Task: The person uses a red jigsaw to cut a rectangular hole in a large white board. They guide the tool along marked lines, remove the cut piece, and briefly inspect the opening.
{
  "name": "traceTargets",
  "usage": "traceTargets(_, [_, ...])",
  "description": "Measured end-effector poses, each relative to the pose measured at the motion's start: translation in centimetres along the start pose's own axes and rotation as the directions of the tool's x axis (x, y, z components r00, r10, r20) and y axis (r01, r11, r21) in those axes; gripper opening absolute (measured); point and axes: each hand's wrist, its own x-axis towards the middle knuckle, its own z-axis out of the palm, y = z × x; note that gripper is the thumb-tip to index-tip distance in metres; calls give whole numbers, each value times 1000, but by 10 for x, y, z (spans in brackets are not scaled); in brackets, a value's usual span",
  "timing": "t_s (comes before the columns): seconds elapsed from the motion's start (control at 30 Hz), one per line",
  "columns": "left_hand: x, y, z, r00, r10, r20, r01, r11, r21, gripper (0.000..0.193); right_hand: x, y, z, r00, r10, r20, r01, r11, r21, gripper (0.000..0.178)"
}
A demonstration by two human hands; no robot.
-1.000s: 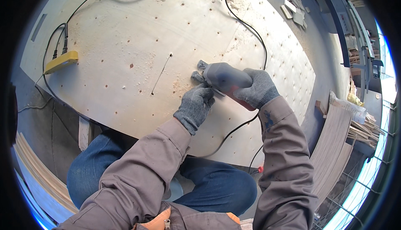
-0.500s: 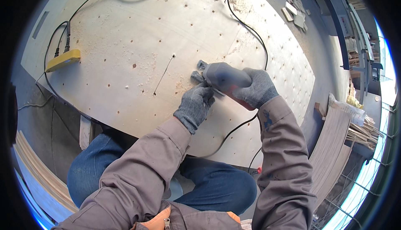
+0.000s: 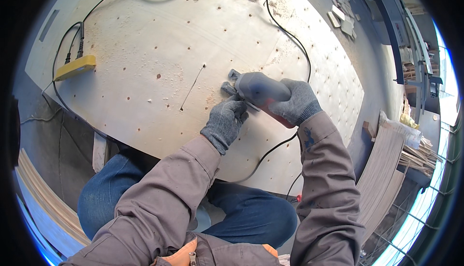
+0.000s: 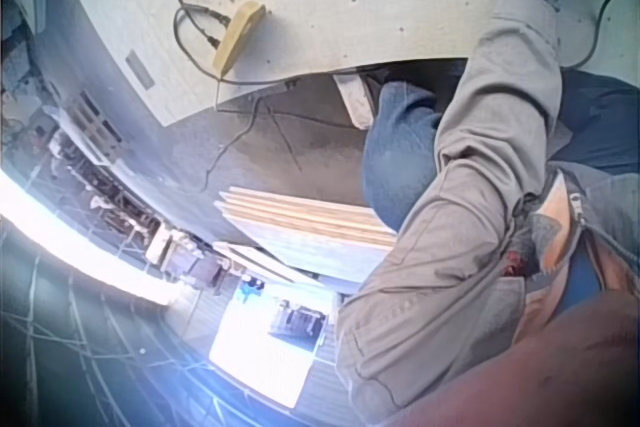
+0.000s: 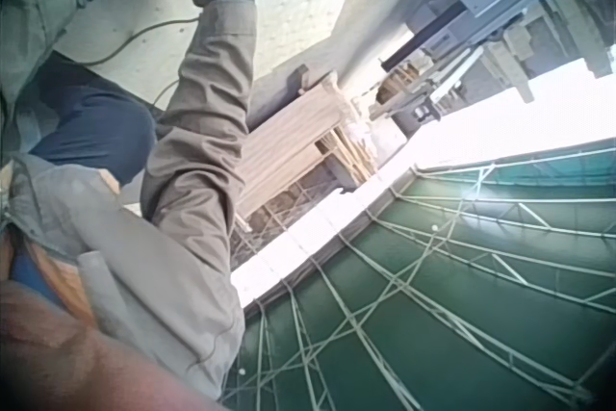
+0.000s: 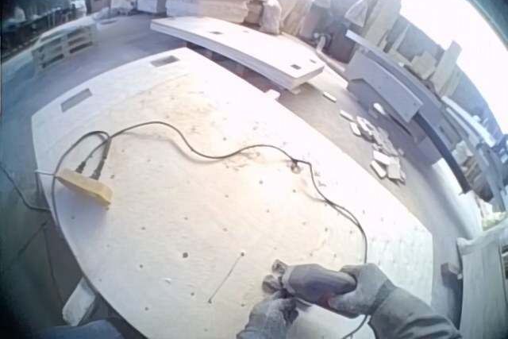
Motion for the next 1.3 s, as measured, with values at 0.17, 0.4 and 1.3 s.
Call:
traceTargets(0.17, [0, 3, -1, 999, 37, 7, -37, 999, -5, 27, 4, -2, -2, 1000, -5, 22, 7, 998, -63, 40])
traceTargets(0.4, [0, 7, -2, 999, 31, -10, -32, 999, -41, 24, 7, -9, -2, 999, 1, 37, 2, 998, -55, 44])
traceTargets(1.3, [1, 18, -6, 987, 108, -116, -112, 993, -35, 30, 19, -27, 3, 997, -57, 59, 57, 998, 12, 41])
